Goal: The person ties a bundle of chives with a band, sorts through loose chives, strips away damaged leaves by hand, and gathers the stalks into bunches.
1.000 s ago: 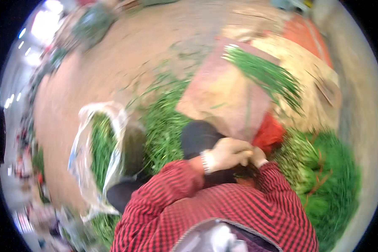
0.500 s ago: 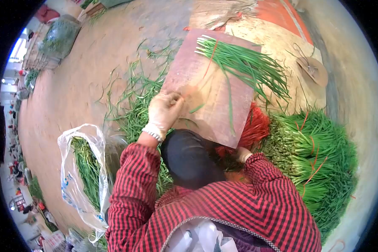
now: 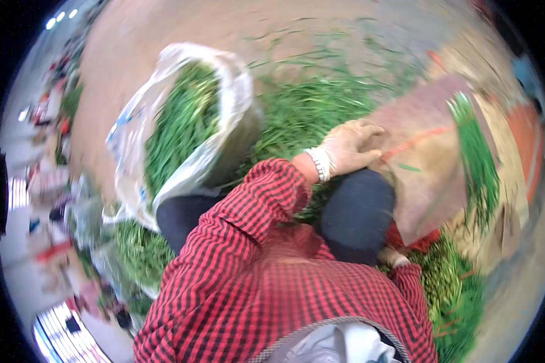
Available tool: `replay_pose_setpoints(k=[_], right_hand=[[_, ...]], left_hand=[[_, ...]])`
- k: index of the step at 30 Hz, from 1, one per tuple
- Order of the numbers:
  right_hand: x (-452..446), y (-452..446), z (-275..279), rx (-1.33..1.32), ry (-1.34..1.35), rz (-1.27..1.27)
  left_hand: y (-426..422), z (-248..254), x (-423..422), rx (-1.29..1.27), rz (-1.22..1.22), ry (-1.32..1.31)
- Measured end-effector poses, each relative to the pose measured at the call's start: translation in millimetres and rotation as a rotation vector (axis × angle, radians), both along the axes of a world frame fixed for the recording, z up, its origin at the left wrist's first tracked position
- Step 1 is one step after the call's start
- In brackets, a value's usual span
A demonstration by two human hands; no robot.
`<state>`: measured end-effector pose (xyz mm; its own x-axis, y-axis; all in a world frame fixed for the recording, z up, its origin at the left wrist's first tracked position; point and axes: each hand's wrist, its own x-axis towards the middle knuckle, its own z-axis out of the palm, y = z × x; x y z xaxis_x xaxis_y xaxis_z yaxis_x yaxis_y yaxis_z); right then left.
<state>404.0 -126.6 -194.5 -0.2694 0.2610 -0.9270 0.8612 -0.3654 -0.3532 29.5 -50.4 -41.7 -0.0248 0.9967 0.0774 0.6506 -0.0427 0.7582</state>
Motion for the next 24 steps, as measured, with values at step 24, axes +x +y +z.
replay_pose_setpoints(k=[24], right_hand=[[-419,11,266,0.782,0.936,0.705]], left_hand=[[-256,-7,-379,0.086,0.926,0.174]])
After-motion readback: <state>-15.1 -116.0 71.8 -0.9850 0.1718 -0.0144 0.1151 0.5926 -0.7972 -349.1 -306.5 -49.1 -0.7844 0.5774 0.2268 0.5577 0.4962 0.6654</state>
